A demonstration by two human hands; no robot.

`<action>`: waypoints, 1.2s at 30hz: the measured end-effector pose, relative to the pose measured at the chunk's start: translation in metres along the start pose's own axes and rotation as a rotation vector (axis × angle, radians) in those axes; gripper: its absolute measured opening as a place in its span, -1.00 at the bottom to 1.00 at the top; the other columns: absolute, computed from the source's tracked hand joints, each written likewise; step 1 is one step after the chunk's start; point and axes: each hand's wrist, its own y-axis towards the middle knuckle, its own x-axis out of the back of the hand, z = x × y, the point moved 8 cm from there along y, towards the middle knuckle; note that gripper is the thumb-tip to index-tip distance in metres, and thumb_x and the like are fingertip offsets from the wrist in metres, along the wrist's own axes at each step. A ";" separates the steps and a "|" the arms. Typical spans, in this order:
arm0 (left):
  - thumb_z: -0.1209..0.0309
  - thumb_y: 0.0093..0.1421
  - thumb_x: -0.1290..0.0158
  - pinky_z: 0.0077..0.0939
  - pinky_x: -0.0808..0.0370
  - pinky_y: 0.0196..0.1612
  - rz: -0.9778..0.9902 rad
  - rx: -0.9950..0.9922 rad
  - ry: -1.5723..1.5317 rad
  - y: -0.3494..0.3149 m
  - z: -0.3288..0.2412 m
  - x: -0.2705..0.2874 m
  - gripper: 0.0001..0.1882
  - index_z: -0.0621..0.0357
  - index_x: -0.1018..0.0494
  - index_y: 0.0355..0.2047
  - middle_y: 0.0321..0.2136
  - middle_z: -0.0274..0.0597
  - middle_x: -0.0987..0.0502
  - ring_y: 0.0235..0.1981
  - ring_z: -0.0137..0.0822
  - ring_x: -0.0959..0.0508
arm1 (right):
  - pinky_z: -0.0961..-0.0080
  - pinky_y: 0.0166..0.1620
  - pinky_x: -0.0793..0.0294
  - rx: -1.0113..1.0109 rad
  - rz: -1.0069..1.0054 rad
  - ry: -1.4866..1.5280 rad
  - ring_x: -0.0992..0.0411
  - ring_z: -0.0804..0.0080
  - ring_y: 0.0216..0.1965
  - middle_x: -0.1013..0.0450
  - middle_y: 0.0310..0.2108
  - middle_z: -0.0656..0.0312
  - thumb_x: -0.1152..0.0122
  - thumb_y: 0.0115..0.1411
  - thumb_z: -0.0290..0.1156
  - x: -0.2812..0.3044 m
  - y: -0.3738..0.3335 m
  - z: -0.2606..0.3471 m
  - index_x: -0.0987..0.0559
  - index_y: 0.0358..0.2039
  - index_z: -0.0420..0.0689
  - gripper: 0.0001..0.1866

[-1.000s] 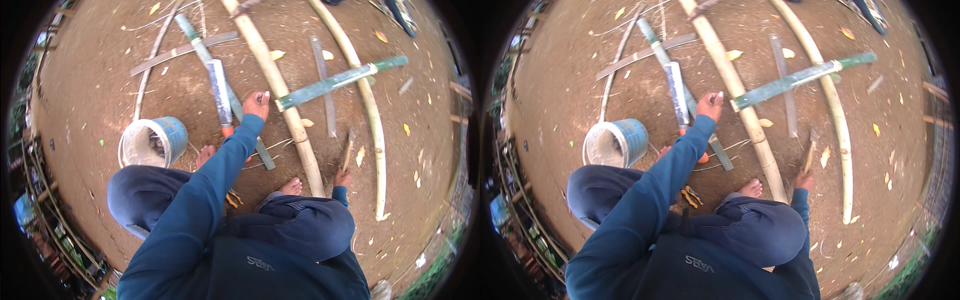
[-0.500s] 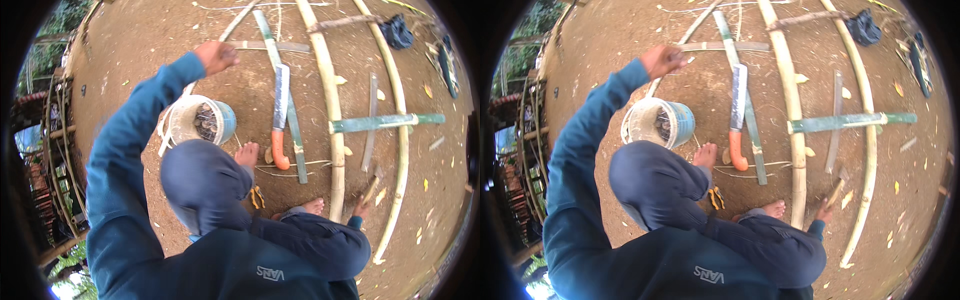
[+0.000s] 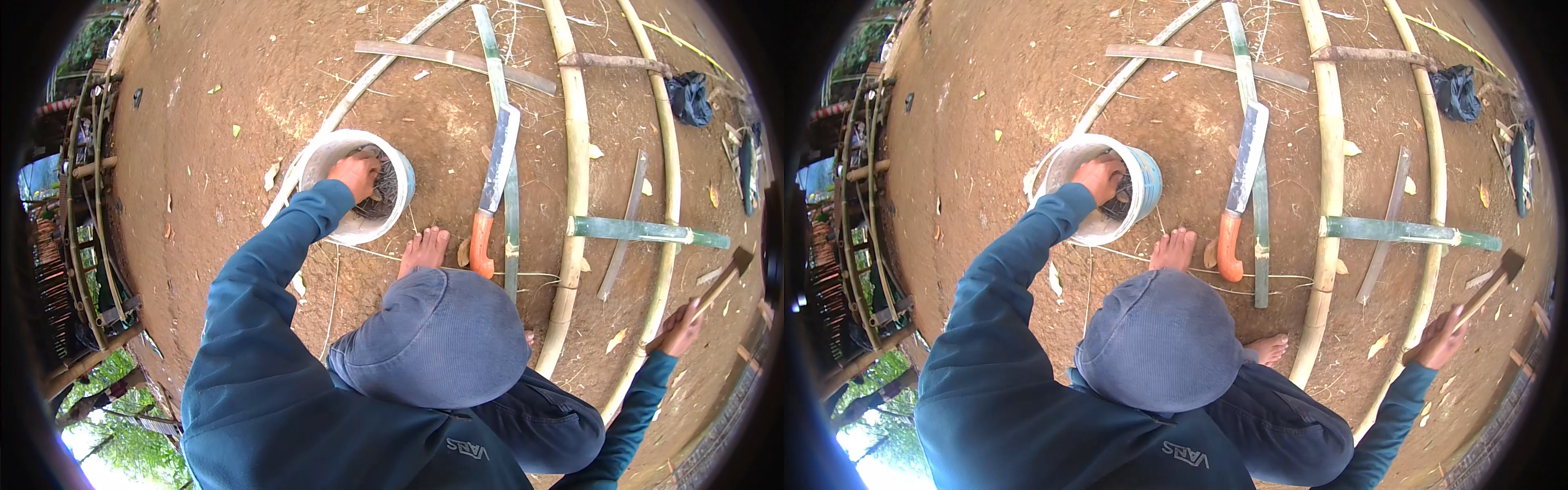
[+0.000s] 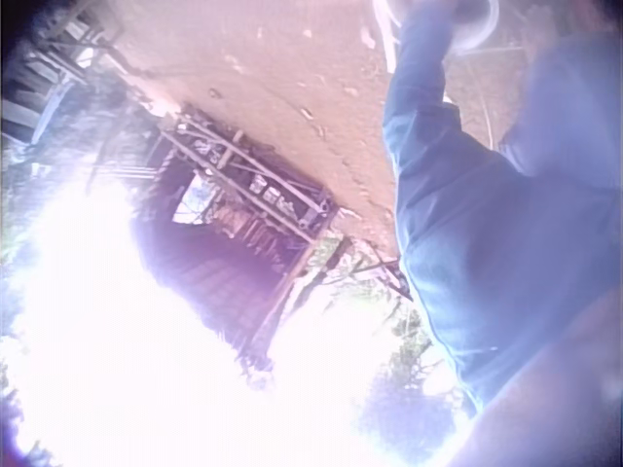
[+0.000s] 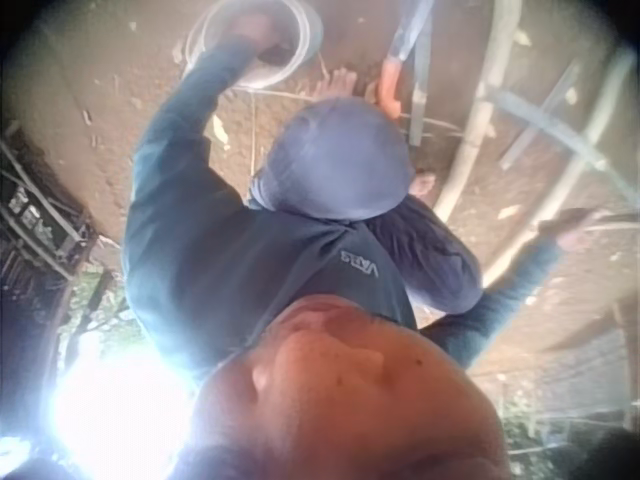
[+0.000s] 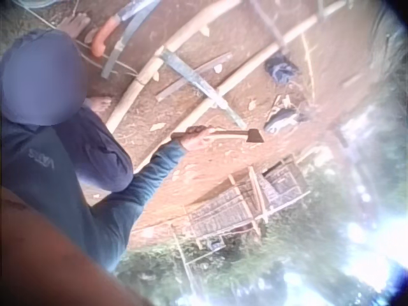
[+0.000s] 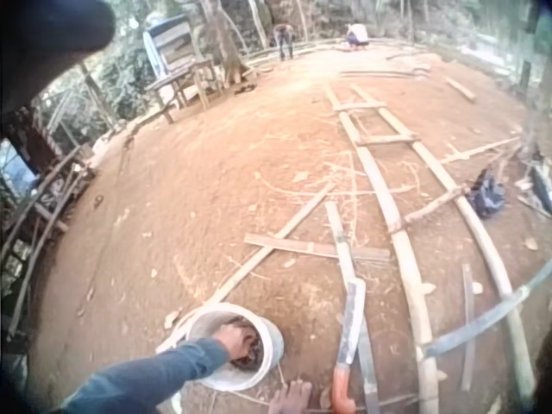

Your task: The person assembles a bamboo structure by placing bamboo poles on the ground and securing them with nails. They use a hammer to drive nails into the joints and occasionally reach into a bucket to retrieve more nails.

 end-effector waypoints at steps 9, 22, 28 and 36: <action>0.43 0.02 -0.03 -0.13 -0.44 -0.23 0.103 0.051 0.017 -0.003 0.015 -0.004 -0.91 0.16 -0.48 -0.46 -0.38 0.05 -0.53 -0.32 0.07 -0.52 | 0.75 -0.66 -0.03 0.138 0.279 0.236 -0.07 0.74 -0.71 -0.10 -0.63 0.40 0.03 0.28 -0.13 -0.125 -0.001 0.118 -0.35 -0.18 -0.22 -0.63; 0.36 -0.03 -0.15 -0.21 -0.50 -0.16 0.288 -0.063 0.354 0.014 -0.005 -0.018 -0.73 0.10 -0.51 -0.27 -0.23 -0.04 -0.50 -0.21 -0.05 -0.54 | 0.74 -0.65 -0.03 0.114 0.382 0.266 -0.06 0.72 -0.68 -0.09 -0.61 0.40 0.03 0.28 -0.15 -0.174 -0.036 0.142 -0.36 -0.19 -0.17 -0.68; 0.35 -0.11 -0.17 -0.21 -0.46 -0.10 0.506 -0.004 0.397 0.019 -0.019 -0.040 -0.54 0.24 -0.45 -0.15 -0.15 0.04 -0.49 -0.07 -0.06 -0.48 | 0.73 -0.74 -0.03 0.160 0.295 0.134 -0.07 0.76 -0.76 -0.11 -0.70 0.48 0.03 0.27 -0.12 -0.166 -0.029 0.138 -0.39 -0.23 -0.14 -0.68; 0.15 -0.08 -0.20 -0.24 -0.50 -0.14 0.640 -0.064 0.338 -0.001 0.035 -0.023 -0.56 0.21 -0.49 -0.28 -0.38 0.06 -0.55 -0.29 -0.04 -0.57 | 0.75 -0.76 -0.03 0.010 0.333 0.214 -0.06 0.76 -0.80 -0.13 -0.72 0.50 -0.06 0.23 -0.17 -0.197 -0.042 0.142 -0.38 -0.24 -0.10 -0.73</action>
